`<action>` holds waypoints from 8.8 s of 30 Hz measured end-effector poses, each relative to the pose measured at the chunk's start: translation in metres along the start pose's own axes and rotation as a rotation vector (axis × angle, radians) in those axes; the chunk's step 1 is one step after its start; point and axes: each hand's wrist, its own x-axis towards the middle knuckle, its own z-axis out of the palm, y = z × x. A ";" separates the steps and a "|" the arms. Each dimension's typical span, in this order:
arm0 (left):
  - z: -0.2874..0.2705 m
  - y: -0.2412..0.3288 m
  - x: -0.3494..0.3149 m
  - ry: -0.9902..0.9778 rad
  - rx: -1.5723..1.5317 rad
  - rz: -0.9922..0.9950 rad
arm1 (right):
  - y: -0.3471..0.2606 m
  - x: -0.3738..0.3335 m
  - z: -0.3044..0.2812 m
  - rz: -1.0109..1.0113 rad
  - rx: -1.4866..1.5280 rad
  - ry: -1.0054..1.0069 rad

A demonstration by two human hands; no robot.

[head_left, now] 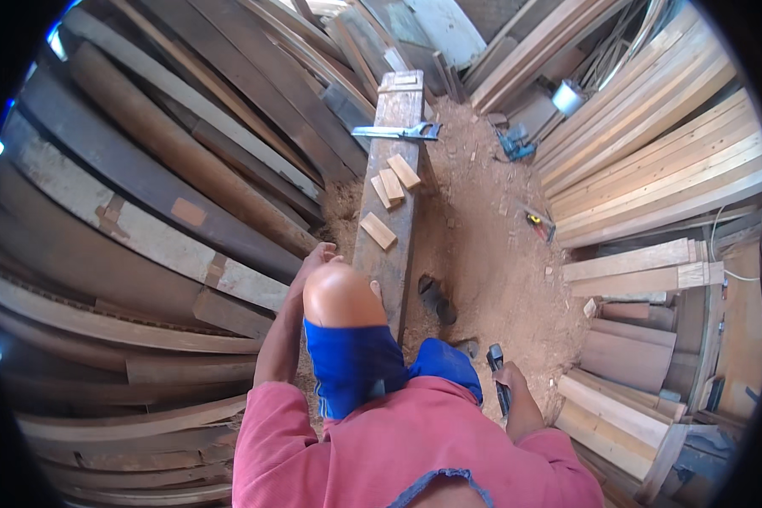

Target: The person chisels a small piece of wood. They hold the chisel against the wood and strike the end of the chisel with a heavy metal hammer, removing shavings.

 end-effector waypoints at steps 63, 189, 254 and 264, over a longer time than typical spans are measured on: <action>0.048 -0.078 0.145 -0.187 0.611 0.441 | -0.252 -0.111 0.046 -0.388 1.205 0.018; 0.066 -0.011 0.055 -0.287 -0.051 0.946 | -0.379 -0.415 -0.171 -2.020 0.433 1.404; 0.055 -0.028 0.078 -0.175 0.153 1.103 | -0.451 -0.227 -0.078 -0.930 -0.376 0.802; 0.067 -0.011 0.089 0.109 -0.274 0.856 | -0.436 -0.272 -0.072 -1.081 0.334 0.636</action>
